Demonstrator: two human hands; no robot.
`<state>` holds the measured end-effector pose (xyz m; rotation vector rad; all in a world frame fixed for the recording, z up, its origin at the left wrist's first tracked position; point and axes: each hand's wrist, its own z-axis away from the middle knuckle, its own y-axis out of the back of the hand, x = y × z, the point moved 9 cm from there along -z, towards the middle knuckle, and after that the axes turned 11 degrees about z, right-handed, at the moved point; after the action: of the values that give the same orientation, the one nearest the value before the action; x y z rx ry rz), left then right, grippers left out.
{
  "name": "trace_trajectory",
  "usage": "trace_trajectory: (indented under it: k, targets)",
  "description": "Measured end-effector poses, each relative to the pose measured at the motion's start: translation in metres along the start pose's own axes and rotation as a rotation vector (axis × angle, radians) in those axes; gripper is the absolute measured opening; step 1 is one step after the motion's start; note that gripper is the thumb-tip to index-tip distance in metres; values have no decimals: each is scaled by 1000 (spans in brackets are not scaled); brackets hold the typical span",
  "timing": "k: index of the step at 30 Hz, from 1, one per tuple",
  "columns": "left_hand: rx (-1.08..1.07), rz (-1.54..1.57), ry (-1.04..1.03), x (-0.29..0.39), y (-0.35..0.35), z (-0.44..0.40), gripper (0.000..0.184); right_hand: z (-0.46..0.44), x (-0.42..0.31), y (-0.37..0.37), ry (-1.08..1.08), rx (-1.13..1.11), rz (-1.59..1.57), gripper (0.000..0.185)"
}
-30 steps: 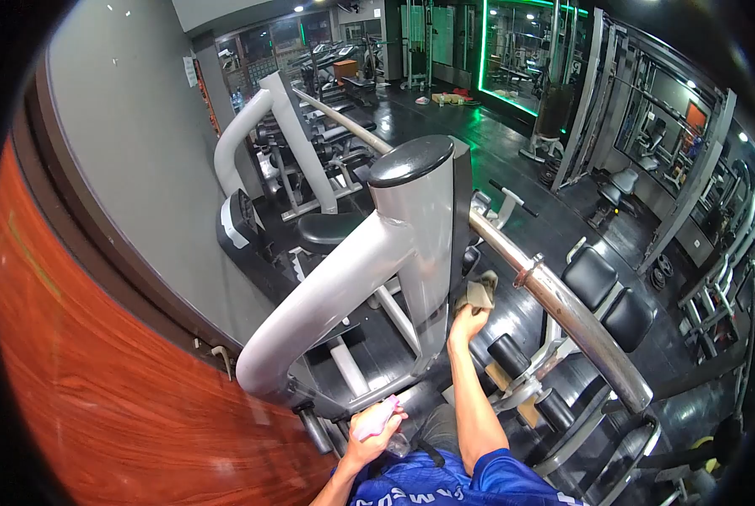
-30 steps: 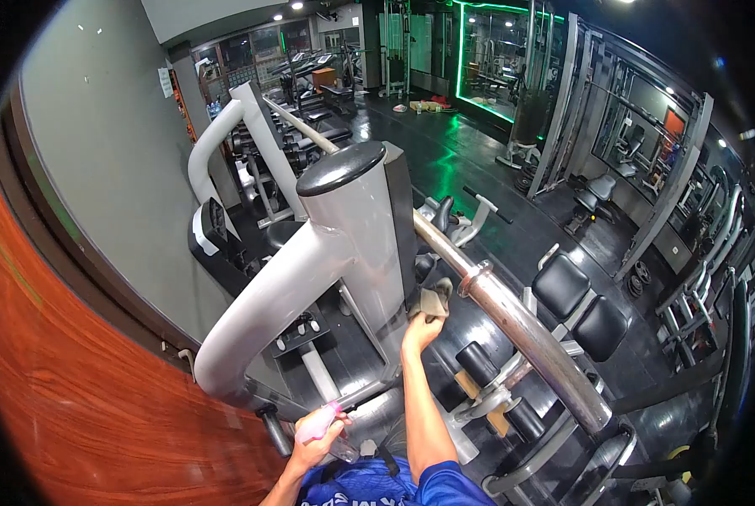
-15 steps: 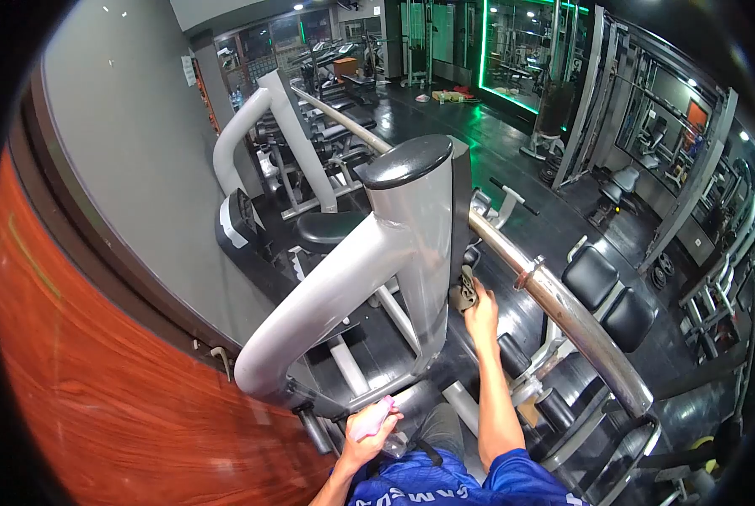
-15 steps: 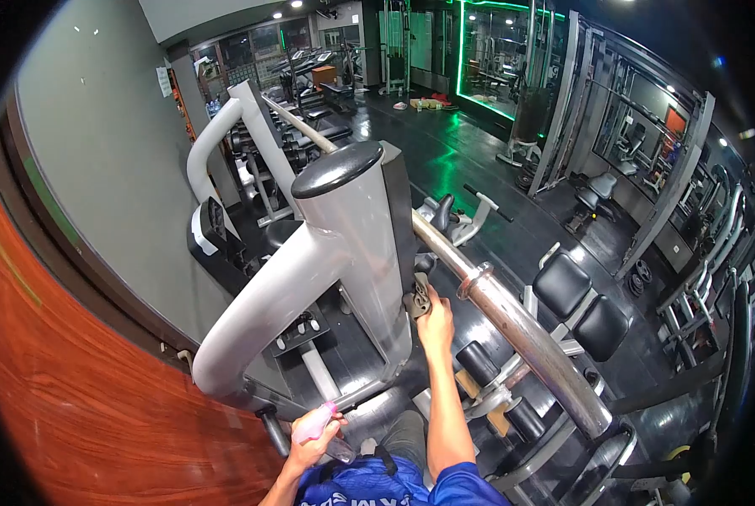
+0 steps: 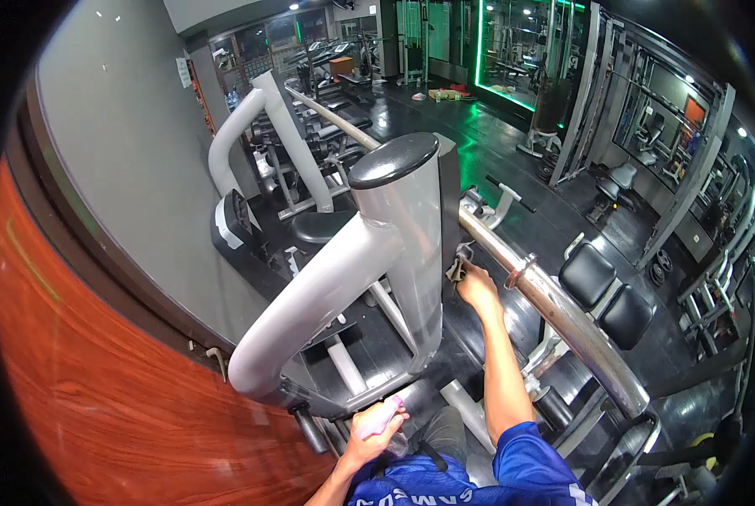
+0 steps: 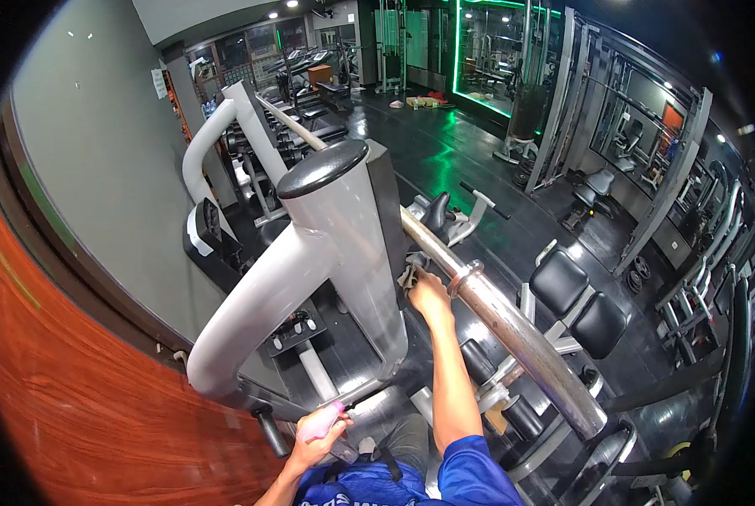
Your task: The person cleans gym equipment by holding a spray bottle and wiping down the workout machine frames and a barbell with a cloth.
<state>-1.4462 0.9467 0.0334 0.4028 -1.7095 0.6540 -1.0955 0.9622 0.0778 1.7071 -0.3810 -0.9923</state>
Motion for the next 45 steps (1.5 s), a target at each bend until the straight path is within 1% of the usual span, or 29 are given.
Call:
trace_trajectory:
  k: [3, 6, 9, 10, 11, 13, 14, 15, 17, 18, 19, 21, 22, 26, 27, 29, 32, 33, 35, 37, 40, 41, 45]
  targets:
    - [50, 31, 18, 0, 0, 1, 18, 4, 10, -1, 30, -18, 27, 37]
    - [76, 45, 26, -4, 3, 4, 17, 12, 32, -16, 109, -33, 67, 36]
    - [74, 50, 28, -10, 6, 4, 17, 41, 63, -38, -137, -369, -183, 34]
    - [71, 46, 18, -10, 5, 2, 17, 30, 93, -66, -92, -158, -248, 34]
    - [62, 42, 36, -13, 4, 1, 17, 37, 87, -54, -78, 20, -350, 36]
    - [49, 33, 68, -16, 4, -1, 17, 54, 74, -38, -163, 277, -558, 40]
    - [43, 25, 66, -17, 3, -3, 18, 46, 85, -56, -107, 458, -582, 42]
    - [36, 18, 66, -19, 2, -4, 18, 52, 73, -50, -176, 572, -766, 44]
    - [23, 27, 75, -20, -2, -6, 18, 58, 40, -32, -119, 740, -572, 44]
    - [19, 42, 82, -19, -5, -7, 18, 52, 32, -42, -110, 628, -530, 47]
    - [14, 58, 88, -18, -7, -8, 18, 55, 23, -49, -80, 709, -538, 49]
    - [25, 53, 81, -19, -8, -7, 17, 62, 31, -72, -141, 768, -585, 51]
    - [32, 52, 73, -19, -7, -9, 17, 64, 33, -78, -118, 807, -600, 53]
    - [6, 76, 77, -22, -7, -10, 18, 84, 43, -123, -201, 629, -527, 57]
    - [-15, 65, 86, -23, -8, -11, 19, 88, 51, -146, -225, 525, -500, 56]
    - [-47, 42, 104, -26, -9, -11, 20, 99, 69, -193, -307, 348, -455, 44]
    - [-47, 72, 94, -25, -11, -12, 21, 109, 96, -270, -760, -24, -1314, 30]
    - [-46, 75, 96, -24, -11, -12, 20, 111, 95, -252, -807, 32, -1365, 21]
    - [-38, 78, 98, -21, -12, -11, 20, 93, 98, -217, -748, 228, -1365, 28]
    - [-2, 111, 87, -19, -11, -10, 19, 70, 87, -153, -532, 513, -1251, 42]
    - [25, 118, 80, -20, -8, -9, 18, 54, 53, -72, -248, 825, -678, 43]
    - [30, 112, 82, -21, -7, -7, 18, 51, 36, -63, -168, 714, -650, 48]
    - [34, 68, 51, -15, -3, -9, 20, 63, 31, -78, -178, 770, -567, 47]
